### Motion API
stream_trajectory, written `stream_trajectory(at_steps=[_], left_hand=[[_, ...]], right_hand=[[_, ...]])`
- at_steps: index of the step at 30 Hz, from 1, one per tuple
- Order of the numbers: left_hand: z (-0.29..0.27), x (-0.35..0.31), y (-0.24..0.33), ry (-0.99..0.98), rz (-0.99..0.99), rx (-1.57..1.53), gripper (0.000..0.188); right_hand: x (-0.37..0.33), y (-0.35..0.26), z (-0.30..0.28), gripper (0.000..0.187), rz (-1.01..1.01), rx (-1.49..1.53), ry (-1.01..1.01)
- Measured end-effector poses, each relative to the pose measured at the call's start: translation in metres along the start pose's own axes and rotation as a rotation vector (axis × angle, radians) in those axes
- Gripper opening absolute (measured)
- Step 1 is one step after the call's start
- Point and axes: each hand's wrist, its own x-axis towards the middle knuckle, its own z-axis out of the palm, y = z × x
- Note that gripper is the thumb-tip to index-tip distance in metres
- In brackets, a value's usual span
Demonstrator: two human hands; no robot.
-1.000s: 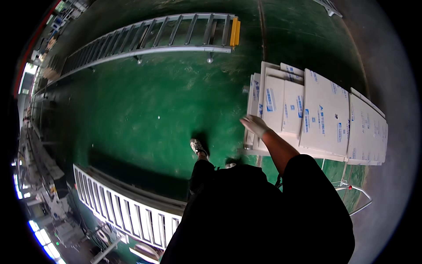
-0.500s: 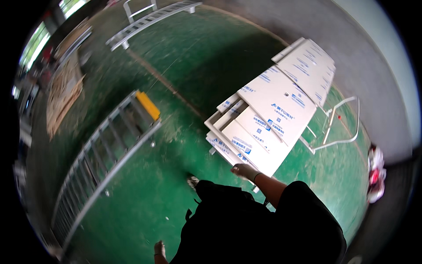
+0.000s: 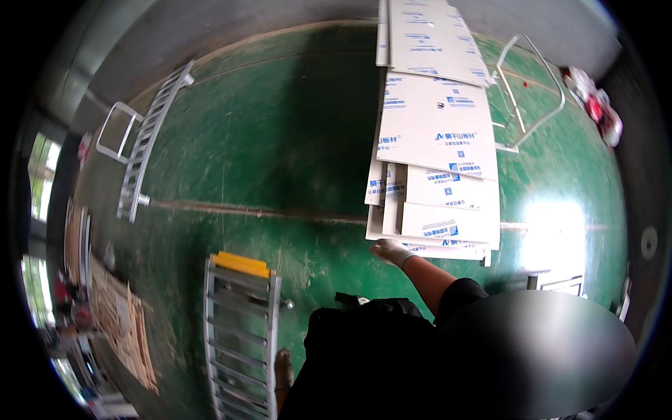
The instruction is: The person processes a large board through a machine and then moves several boards from a stack onto a mobile rack.
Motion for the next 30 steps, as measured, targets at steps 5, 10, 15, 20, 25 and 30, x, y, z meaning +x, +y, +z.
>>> stream_trajectory(at_steps=[5, 10, 15, 20, 25, 30], left_hand=[[-0.022, 0.137, -0.096, -0.436, 0.106, 0.053, 0.039], [-0.122, 0.305, -0.047, -0.527, 0.081, 0.177, 0.041], [-0.243, 0.507, 0.028, -0.636, 0.354, 0.551, 0.044], [-0.289, 0.694, 0.257, -0.617, 0.608, 1.096, 0.04], [-0.279, 0.879, 0.497, -0.44, 0.358, 0.107, 0.033], [-0.12, 0.847, 0.735, -0.496, 0.563, 0.109, 0.039]], right_hand=[[0.05, -0.091, -0.011, 0.047, 0.097, 0.188, 0.168], [0.065, 0.028, 0.034, 0.038, 0.564, 0.111, 0.354], [0.078, 0.028, 0.061, 0.032, 0.507, -0.171, 0.474], [0.092, -0.129, -0.002, 0.042, 0.722, 0.632, 0.924], [0.192, -0.09, 0.02, 0.046, 0.9, 1.066, 0.953], [0.258, -0.055, -0.051, 0.042, 1.165, 0.881, 1.23]])
